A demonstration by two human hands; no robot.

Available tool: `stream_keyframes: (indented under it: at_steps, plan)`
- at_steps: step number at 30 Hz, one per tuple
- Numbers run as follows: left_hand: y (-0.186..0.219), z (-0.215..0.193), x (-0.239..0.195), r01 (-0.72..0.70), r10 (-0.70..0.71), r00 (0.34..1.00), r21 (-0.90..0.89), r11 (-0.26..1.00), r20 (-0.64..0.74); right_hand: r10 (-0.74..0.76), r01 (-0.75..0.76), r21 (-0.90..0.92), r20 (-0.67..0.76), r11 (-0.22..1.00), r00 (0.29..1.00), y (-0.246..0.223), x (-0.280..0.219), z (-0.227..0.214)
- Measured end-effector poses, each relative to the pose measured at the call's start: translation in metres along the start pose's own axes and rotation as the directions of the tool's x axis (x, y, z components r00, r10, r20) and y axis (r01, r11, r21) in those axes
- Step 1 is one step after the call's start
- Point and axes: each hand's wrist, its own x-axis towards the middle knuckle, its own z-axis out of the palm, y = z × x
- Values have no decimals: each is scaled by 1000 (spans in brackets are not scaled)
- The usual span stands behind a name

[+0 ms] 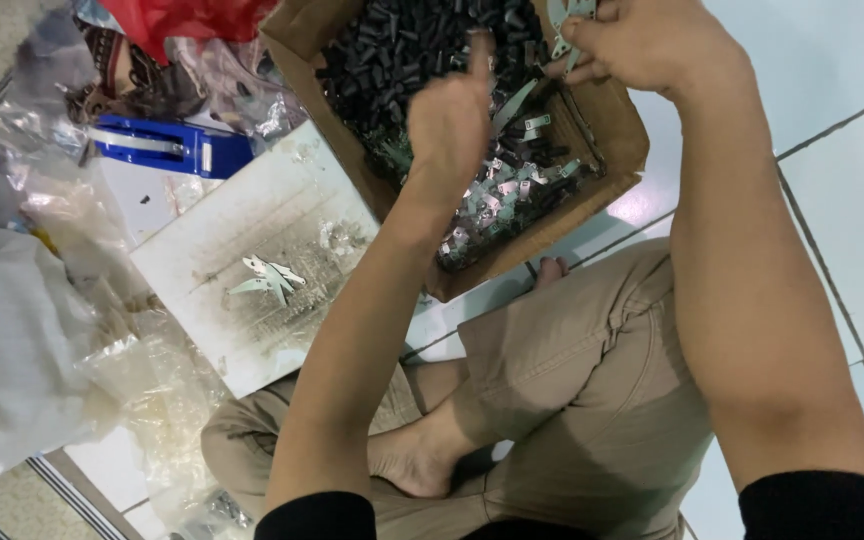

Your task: The person sits on the floor and sorts small metal hardware pieces from a cardboard box onto a white board. They pick up individual pieces, place them on the board, and occasionally wipe the board with their hands. The person also handles a plastic bag containing similar hardware.

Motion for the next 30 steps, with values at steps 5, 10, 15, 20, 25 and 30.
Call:
stream_keyframes:
  at_steps: [5,10,15,20,25,30]
  plan:
    - [-1,-26,3,-322,302,884,-2,947,356,-329,356,295,-139,886,934,-1,-1,-2]
    - [-21,-18,-15,-284,260,922,45,958,288,-239,306,362,-217,881,946,-3,3,-4]
    - [-22,0,-20,-198,193,979,-102,975,-65,-375,425,352,-202,834,905,35,28,3]
    - [4,-18,8,-304,335,942,-532,790,-41,-376,439,364,-232,822,897,0,3,0]
    - [29,-2,18,-385,387,908,-43,922,161,-354,409,365,-210,836,911,11,14,2]
    - [3,5,-16,-169,158,980,83,982,124,-372,423,320,-210,848,904,1,4,0]
